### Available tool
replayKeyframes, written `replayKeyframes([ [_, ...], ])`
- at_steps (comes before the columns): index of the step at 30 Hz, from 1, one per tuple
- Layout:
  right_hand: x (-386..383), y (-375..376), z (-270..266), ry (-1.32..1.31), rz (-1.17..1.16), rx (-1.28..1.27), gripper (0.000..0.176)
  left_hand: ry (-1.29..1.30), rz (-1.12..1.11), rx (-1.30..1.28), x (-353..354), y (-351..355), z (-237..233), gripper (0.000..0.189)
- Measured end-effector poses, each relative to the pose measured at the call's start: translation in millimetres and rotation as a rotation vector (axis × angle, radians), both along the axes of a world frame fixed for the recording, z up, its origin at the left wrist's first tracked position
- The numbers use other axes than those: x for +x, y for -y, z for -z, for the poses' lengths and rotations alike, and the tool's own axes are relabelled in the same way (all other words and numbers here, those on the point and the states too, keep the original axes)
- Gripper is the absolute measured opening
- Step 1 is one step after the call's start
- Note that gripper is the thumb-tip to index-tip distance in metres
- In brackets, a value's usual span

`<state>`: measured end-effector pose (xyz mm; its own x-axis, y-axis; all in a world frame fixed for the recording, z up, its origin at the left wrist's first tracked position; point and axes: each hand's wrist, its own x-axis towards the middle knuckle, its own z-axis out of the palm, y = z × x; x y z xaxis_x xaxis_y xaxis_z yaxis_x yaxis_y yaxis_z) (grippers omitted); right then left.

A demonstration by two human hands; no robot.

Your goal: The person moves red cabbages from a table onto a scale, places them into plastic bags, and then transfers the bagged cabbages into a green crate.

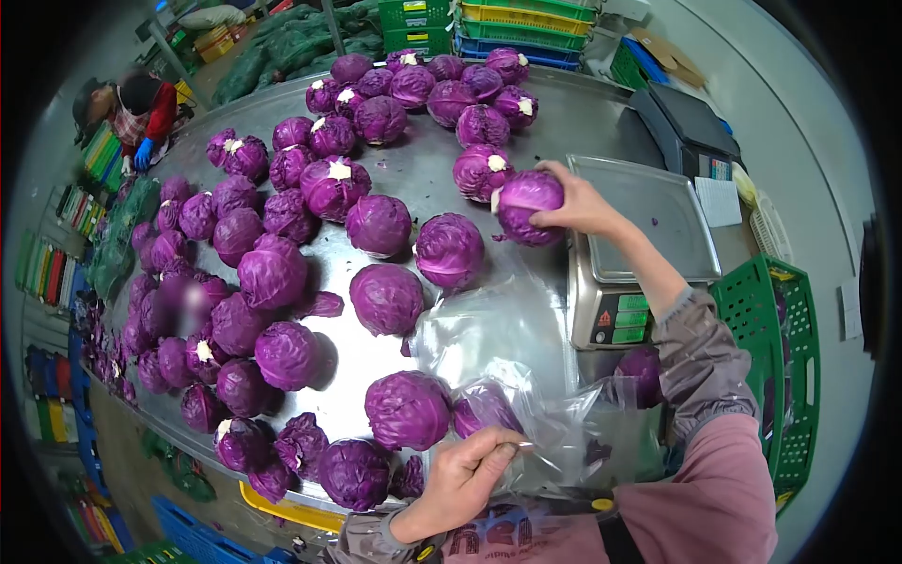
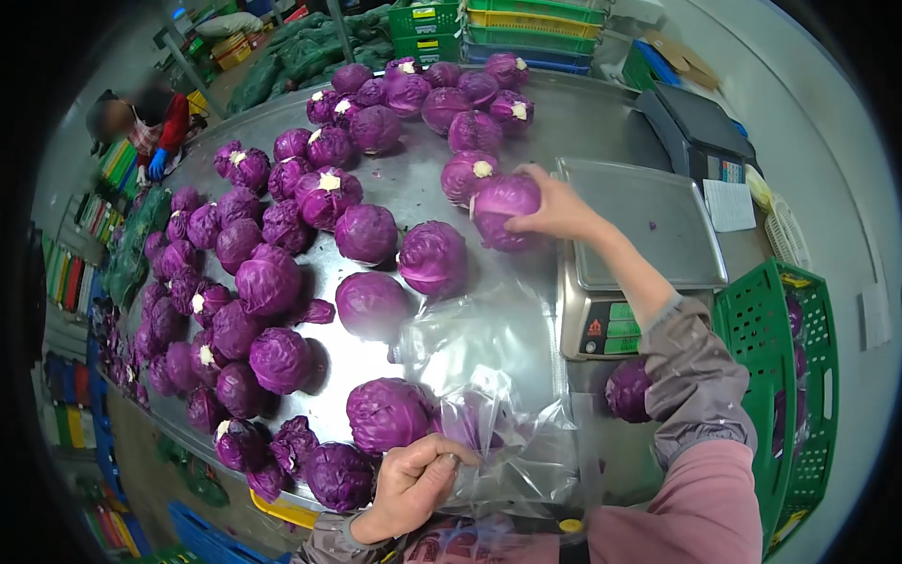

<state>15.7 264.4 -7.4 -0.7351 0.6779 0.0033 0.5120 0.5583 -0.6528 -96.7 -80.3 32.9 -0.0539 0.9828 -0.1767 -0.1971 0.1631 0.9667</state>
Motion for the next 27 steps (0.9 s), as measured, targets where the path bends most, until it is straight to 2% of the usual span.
replayKeyframes([
  [2, 25, 16, -22, -0.223, 0.173, 0.03, 0.079, -0.036, -0.011, 0.019, 2, 4, -5, 0.018],
  [4, 60, 19, -37, -0.192, 0.244, 0.108, 0.079, -0.064, -0.007, 0.037, 5, 9, -10, 0.018],
  [6, 87, 24, -48, -0.118, 0.323, 0.105, 0.081, -0.129, -0.04, 0.042, 10, 15, -10, 0.018],
  [8, 111, 26, -48, 0.255, 0.441, 0.253, 0.084, -0.103, -0.064, -0.02, 15, 22, -10, 0.014],
  [9, 125, 18, -35, 0.342, 0.427, 0.289, 0.088, -0.105, -0.068, -0.009, 18, 24, -9, 0.014],
  [13, 141, 13, -29, 0.32, 0.5, 0.182, 0.09, -0.086, -0.096, -0.009, 28, 32, -6, 0.015],
  [16, 145, 13, -35, 0.345, 0.506, 0.283, 0.092, -0.144, -0.111, -0.005, 32, 37, -9, 0.016],
  [18, 149, 18, -50, 0.208, 0.517, 0.285, 0.093, -0.162, -0.098, 0.006, 35, 39, -10, 0.019],
  [21, 155, 18, -65, 0.14, 0.514, 0.217, 0.092, -0.154, -0.15, 0.007, 36, 40, -9, 0.019],
  [27, 156, 14, -68, 0.103, 0.503, 0.136, 0.089, -0.062, -0.177, -0.063, 35, 38, -12, 0.015],
])
